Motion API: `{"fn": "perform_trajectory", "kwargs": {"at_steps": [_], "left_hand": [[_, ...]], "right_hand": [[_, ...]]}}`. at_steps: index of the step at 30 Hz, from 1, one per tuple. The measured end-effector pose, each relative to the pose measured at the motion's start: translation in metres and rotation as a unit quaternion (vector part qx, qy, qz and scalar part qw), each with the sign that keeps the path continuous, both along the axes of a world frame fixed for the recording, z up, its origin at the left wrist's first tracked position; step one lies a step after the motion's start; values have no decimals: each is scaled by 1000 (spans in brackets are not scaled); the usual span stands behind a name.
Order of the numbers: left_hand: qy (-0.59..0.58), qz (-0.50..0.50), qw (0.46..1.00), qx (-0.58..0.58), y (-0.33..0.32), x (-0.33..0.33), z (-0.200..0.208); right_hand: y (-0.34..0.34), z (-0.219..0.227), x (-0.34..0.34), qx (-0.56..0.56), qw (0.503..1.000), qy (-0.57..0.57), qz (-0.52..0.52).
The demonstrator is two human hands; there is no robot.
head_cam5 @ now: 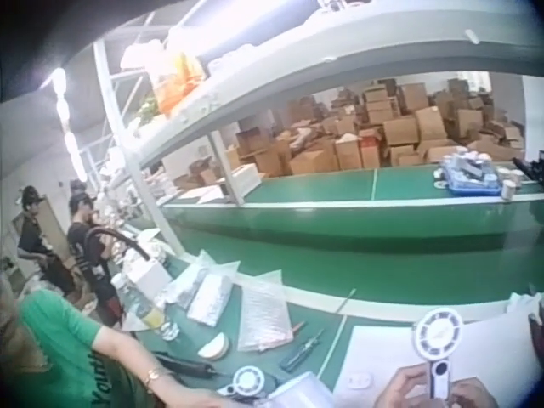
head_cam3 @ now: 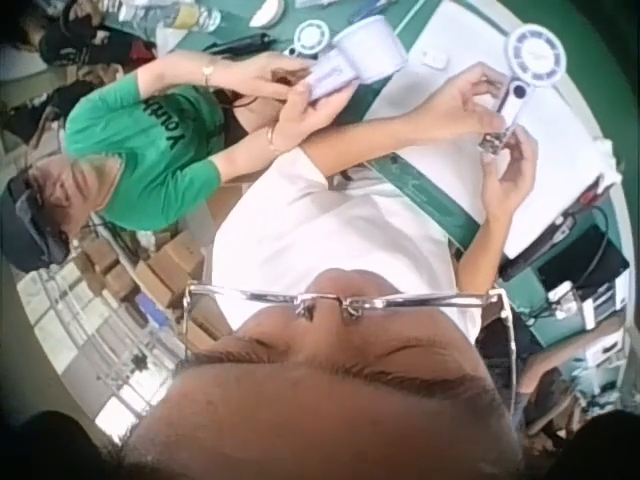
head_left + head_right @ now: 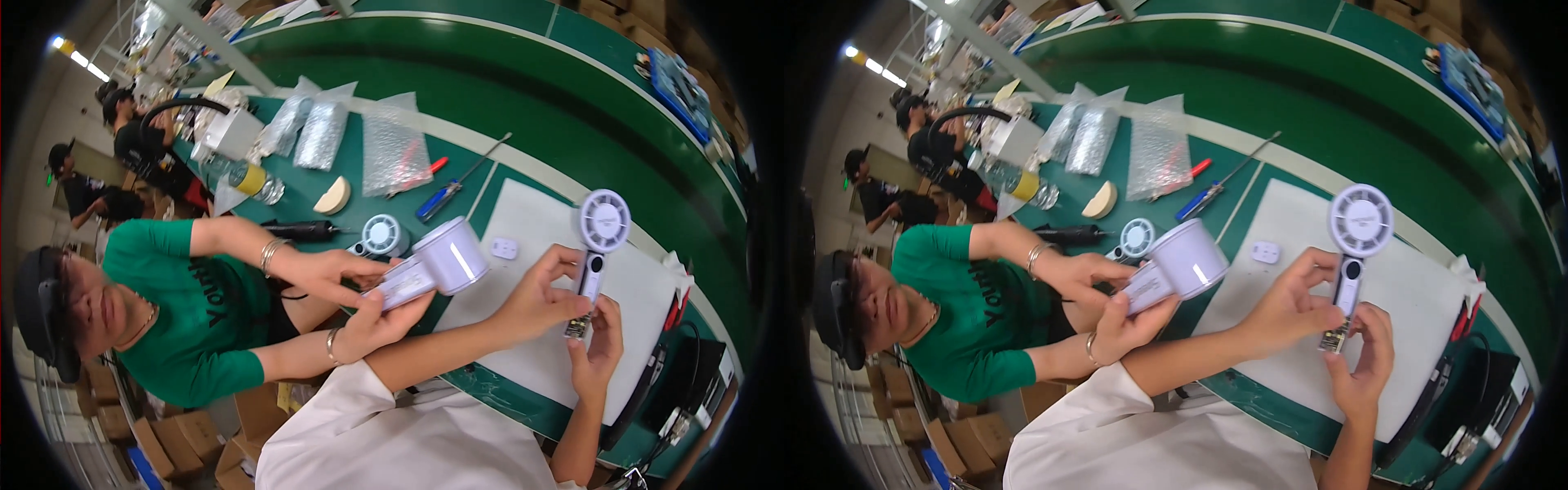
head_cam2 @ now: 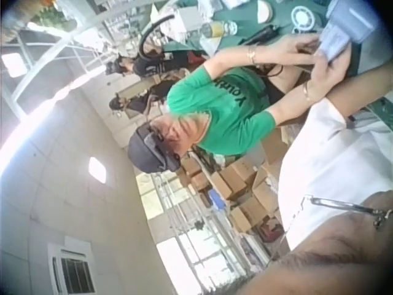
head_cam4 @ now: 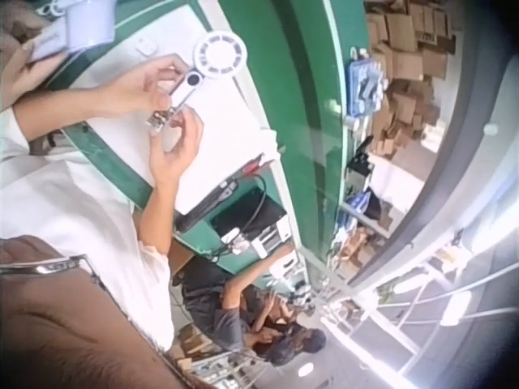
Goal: The person assembles handheld portable fans by combining fan housings, circuit boards, batteries, and fan blades on a production line. The assembly is performed using an electric screwdriver and pliers.
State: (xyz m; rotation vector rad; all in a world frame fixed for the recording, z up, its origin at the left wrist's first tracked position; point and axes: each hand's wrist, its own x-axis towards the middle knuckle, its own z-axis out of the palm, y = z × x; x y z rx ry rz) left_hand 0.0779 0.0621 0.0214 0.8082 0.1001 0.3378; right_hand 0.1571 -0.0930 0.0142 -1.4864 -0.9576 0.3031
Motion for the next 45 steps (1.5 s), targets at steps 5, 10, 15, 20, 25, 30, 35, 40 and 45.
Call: {"fn": "perform_trajectory", "kwargs": {"at_steps": [5, 10, 15, 20, 25, 30, 35, 40, 45], "left_hand": [[-19, 20, 1000, 4, -2, 4, -3], [-6, -5, 1000, -8, 5, -1, 0], [-4, 0, 1000, -10, 4, -4, 2], [-2, 2, 1000, -8, 3, -5, 3], [0, -34, 999, 15, 0, -2, 0], [19, -74, 996, -45, 2, -4, -9], [21, -114, 984, -136, 6, -10, -2], [10, -158, 977, -145, -1, -2, 12], [-7, -156, 976, -154, -8, -1, 9]], "right_hand": [[-6, -13, -1, 0, 999, 42, -17], [-7, -21, 0, -13, 999, 33, -27], [-10, -31, 2, 1, 998, 44, -41], [-11, -31, 3, -1, 998, 46, -42], [-6, -20, -1, 11, 998, 33, -54], [4, -9, 0, -22, 991, -125, -28], [11, 15, -9, -8, 991, -130, -8], [4, 18, -9, 20, 994, -103, -18], [-1, 20, -5, 28, 993, -111, -17]]}}
